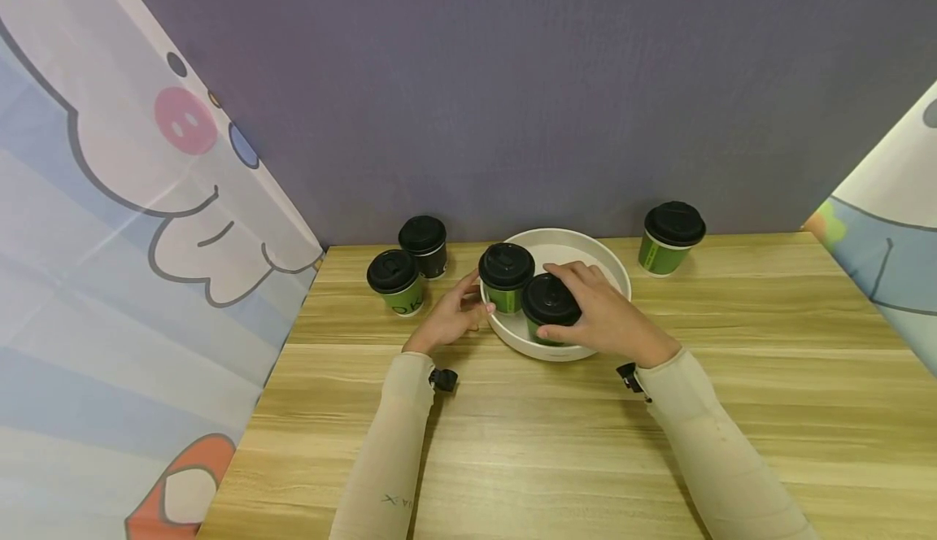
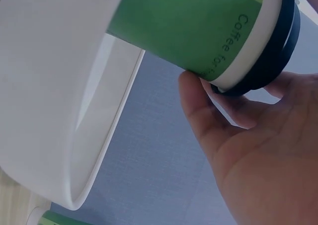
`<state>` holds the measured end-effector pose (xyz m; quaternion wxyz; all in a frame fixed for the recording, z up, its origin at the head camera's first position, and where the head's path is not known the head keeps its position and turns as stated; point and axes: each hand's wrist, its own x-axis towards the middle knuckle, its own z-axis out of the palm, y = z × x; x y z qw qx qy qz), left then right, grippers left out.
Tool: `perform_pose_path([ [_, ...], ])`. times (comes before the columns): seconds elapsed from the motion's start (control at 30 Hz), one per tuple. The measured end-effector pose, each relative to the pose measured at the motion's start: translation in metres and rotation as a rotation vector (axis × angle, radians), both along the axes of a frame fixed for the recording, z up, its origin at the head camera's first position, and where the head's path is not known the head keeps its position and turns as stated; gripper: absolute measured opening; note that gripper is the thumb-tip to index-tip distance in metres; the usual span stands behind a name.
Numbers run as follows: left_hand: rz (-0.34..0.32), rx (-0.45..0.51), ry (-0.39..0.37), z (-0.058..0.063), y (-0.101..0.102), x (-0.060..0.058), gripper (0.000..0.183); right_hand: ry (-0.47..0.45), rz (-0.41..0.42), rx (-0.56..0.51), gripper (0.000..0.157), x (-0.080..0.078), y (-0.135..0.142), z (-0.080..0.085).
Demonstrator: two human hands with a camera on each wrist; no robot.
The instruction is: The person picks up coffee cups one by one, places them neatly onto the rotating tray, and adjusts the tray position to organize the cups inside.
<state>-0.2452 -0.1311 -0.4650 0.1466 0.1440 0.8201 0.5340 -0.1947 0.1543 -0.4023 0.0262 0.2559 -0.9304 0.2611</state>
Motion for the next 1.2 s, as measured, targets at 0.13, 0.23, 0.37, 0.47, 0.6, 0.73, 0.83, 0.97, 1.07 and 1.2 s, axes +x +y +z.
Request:
perform_pose_path([
  [0.13, 0.013, 0.008, -0.003, -0.001, 0.001, -0.001, 0.076, 0.006, 0.008, -0.009, 0.097, 0.000, 0.000, 0.000],
  [0.23, 0.023, 0.007, -0.004, -0.001, 0.001, -0.002, 0.074, 0.011, 0.016, -0.016, 0.096, 0.000, 0.000, 0.000],
  [0.37, 0.029, 0.002, 0.003, -0.001, 0.001, -0.002, 0.071, 0.013, 0.021, -0.024, 0.096, 0.000, 0.002, 0.001],
  [0.47, 0.030, 0.006, 0.006, -0.002, 0.001, -0.003, 0.070, 0.006, 0.024, -0.026, 0.095, 0.000, 0.002, 0.001],
  [0.6, 0.038, 0.006, 0.006, -0.004, 0.002, -0.003, 0.069, -0.013, 0.021, -0.027, 0.095, 0.000, 0.003, 0.001],
  [0.73, 0.048, 0.004, 0.005, -0.004, 0.002, -0.003, 0.067, -0.020, 0.012, -0.019, 0.095, 0.000, 0.003, 0.001],
  [0.83, 0.045, -0.001, 0.010, -0.005, 0.002, -0.003, 0.066, -0.011, 0.008, -0.018, 0.094, 0.001, 0.004, 0.001],
  [0.97, 0.027, -0.018, 0.017, -0.007, 0.001, -0.002, 0.068, -0.002, 0.009, -0.047, 0.092, 0.000, 0.006, 0.002],
  [1.07, 0.008, -0.037, 0.029, -0.007, 0.001, -0.002, 0.073, 0.005, 0.008, -0.081, 0.085, -0.002, 0.009, 0.002],
  [1.2, -0.007, -0.055, 0.047, -0.008, 0.001, -0.002, 0.084, 0.028, -0.006, -0.134, 0.069, -0.006, 0.014, 0.001],
])
